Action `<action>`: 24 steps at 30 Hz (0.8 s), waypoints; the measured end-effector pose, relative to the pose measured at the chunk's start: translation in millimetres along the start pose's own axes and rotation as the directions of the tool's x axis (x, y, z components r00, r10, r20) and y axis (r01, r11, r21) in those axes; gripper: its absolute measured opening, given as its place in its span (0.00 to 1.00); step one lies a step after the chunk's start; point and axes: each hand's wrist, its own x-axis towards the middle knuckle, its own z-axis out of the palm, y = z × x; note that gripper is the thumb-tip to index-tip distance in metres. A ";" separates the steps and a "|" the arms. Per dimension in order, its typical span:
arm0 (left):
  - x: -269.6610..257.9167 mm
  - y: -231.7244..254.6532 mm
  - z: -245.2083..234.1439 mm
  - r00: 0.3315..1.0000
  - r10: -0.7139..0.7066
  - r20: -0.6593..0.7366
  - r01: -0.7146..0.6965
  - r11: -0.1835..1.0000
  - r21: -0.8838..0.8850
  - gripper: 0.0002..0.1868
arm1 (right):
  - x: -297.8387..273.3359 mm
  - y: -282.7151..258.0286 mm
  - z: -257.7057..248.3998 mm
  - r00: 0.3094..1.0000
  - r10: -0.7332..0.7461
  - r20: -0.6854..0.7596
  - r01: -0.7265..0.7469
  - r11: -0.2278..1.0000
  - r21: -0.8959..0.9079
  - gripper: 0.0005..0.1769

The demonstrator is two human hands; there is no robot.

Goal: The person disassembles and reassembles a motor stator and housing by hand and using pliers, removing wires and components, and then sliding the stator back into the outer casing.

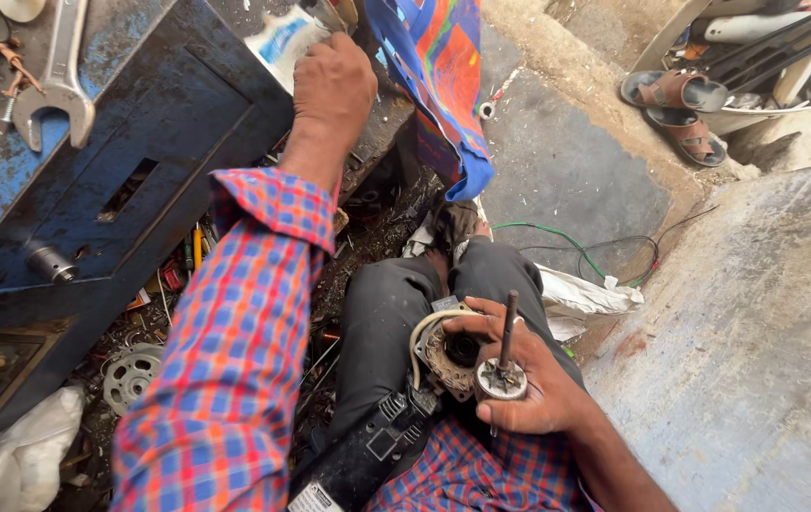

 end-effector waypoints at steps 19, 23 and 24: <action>-287.3 64.6 -280.9 0.813 0.402 -0.421 -0.564 0.724 -0.397 0.08 | -2.1 20.9 -6.0 0.996 -0.067 0.065 0.046 0.960 0.275 0.29; -307.6 104.9 -271.2 0.797 0.408 -0.446 -0.604 0.575 -0.552 0.07 | -3.3 21.7 2.4 0.998 0.027 0.050 -0.045 0.913 0.406 0.41; -309.0 114.8 -269.3 0.779 0.414 -0.471 -0.625 0.568 -0.535 0.07 | -3.1 22.1 2.9 1.000 -0.003 0.025 -0.007 0.930 0.367 0.34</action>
